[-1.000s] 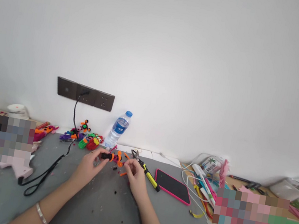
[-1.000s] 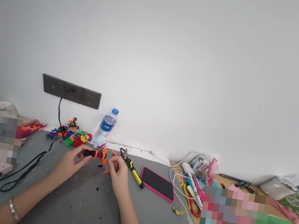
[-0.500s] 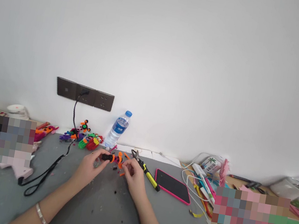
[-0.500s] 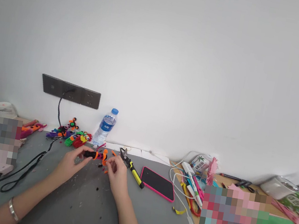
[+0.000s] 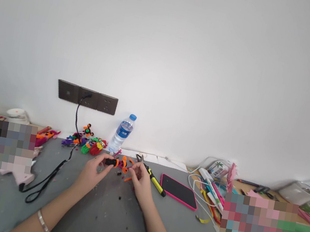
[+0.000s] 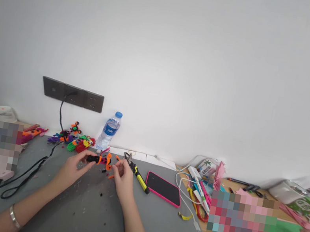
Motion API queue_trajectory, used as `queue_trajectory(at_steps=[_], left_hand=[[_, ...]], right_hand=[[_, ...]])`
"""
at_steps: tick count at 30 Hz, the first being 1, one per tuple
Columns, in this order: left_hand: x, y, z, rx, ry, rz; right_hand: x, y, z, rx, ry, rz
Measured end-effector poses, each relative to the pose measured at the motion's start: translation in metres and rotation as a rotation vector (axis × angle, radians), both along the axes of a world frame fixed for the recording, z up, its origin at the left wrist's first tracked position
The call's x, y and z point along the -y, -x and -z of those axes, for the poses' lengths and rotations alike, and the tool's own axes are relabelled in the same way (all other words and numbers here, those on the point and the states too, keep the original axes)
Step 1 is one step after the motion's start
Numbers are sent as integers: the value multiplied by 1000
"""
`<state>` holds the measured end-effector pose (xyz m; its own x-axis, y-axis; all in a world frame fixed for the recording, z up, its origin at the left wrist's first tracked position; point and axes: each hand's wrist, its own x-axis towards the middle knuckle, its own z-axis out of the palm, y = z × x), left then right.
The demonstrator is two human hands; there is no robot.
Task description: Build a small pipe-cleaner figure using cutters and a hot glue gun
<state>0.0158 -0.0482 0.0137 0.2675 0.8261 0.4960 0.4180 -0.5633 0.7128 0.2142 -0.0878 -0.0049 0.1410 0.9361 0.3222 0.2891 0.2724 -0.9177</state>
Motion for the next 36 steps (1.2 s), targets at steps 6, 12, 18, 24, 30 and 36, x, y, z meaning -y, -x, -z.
queue_trajectory(at_steps=[6, 12, 18, 24, 30, 36], left_hand=[[0, -1, 1, 11, -25, 21], [0, -1, 2, 10, -34, 29], [-1, -1, 2, 11, -41, 21], [-1, 0, 6, 6, -33, 56], [-1, 0, 4, 6, -35, 50], [1, -1, 1, 24, -54, 46]], right_hand=[[0, 2, -2, -28, 26, -25], [-2, 1, 1, -61, 13, -25], [-3, 0, 2, -73, 23, -34], [-4, 0, 3, -100, 37, -46], [-6, -3, 5, -86, 37, -23], [-4, -2, 2, -81, 52, -19]])
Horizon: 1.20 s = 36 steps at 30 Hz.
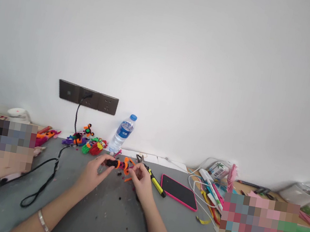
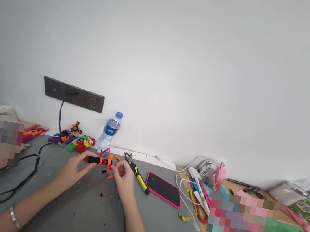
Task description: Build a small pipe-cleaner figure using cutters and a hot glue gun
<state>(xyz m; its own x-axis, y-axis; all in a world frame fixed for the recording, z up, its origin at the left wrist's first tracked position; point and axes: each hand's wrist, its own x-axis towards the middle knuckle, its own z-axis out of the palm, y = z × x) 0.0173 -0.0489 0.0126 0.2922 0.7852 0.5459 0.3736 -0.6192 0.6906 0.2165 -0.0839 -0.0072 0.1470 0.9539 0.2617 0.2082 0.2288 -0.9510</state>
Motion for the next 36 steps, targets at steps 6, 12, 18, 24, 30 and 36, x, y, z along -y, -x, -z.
queue_trajectory(at_steps=[6, 12, 18, 24, 30, 36], left_hand=[[-2, 0, 3, 2, -22, 8], [-2, 1, 5, 2, -22, 20], [-1, 0, 3, 3, -3, 20], [-1, 1, 4, -10, 16, 13], [-2, 2, 3, 8, 48, -11], [-12, 6, 10, 210, 182, -70]], right_hand=[[-1, -1, -1, -15, 18, 4], [-1, -1, 0, 1, 18, 8], [0, -1, -3, -11, 30, -10], [0, -1, -2, -6, 30, -12], [-1, -7, -5, -19, -42, 44], [15, -14, -23, 89, 86, -216]])
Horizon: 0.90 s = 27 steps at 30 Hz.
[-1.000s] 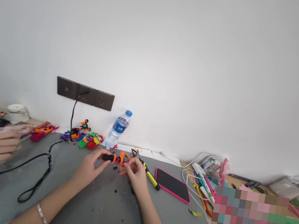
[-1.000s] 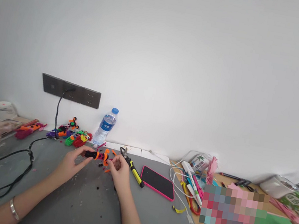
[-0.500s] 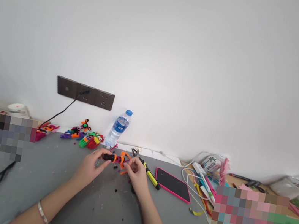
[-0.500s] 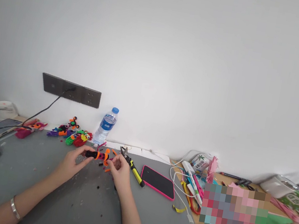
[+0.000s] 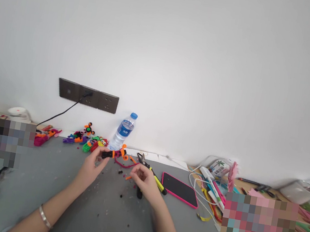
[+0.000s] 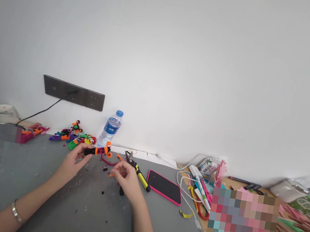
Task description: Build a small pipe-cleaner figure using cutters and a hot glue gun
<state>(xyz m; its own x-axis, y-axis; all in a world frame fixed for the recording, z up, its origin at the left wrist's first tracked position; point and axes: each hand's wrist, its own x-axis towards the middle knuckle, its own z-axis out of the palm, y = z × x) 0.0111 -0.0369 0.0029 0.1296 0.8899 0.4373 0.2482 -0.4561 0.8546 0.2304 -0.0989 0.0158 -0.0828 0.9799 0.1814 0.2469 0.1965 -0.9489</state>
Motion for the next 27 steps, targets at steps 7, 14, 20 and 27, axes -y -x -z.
queue_trajectory(at_steps=[7, 14, 20, 27], left_hand=[[-6, -2, 5, 184, 132, 14], [-2, -6, 3, 178, 128, 51], [0, -5, 2, 167, 162, 63], [0, -5, 1, 145, 169, 94]], right_hand=[[15, 4, 3, 302, 46, -265], [12, 7, 9, 416, -25, -238], [16, 10, -3, 395, 30, -219], [3, -9, -6, 126, -49, 69]])
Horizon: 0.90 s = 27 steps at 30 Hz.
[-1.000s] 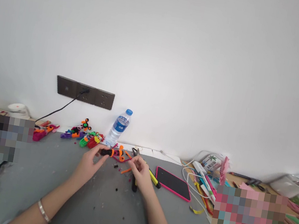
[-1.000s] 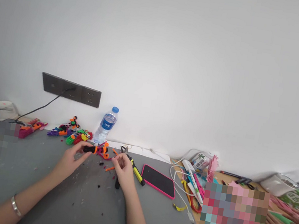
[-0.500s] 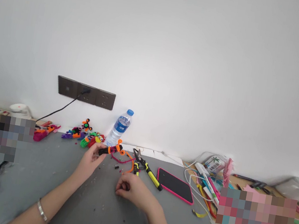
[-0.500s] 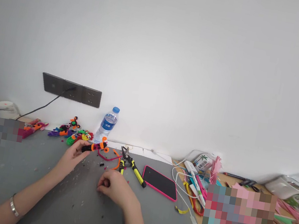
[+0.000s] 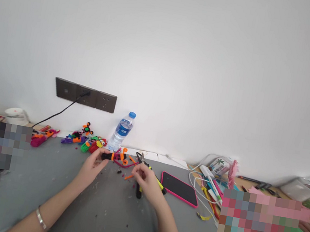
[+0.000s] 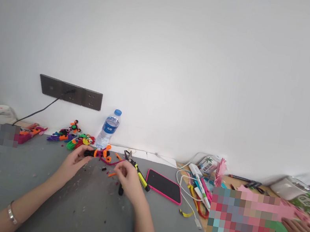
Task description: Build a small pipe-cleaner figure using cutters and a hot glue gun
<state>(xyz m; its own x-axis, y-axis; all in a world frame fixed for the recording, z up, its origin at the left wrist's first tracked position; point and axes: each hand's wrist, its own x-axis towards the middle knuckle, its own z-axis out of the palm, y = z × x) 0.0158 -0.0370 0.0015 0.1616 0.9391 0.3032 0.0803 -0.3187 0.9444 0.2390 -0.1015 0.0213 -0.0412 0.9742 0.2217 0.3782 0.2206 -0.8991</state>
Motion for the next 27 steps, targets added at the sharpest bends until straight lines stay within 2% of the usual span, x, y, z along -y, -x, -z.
queue_trajectory(at_steps=[3, 5, 12, 20, 24, 27], left_hand=[[2, -2, -2, -35, -20, 37], [3, -3, -3, -61, -27, 80], [9, -5, -1, -157, -20, 227], [9, -5, 2, -174, -34, 257], [10, -5, 1, -161, -30, 282], [10, -4, 1, -173, -18, 291]], right_hand=[[-7, -6, 2, -91, -122, 203], [-9, -6, 3, -140, -158, 257], [-4, 10, 1, -83, -240, 240], [-5, 9, 7, 114, -304, 213], [-6, 10, 8, 111, -317, 221], [-8, 10, 8, 22, -290, 245]])
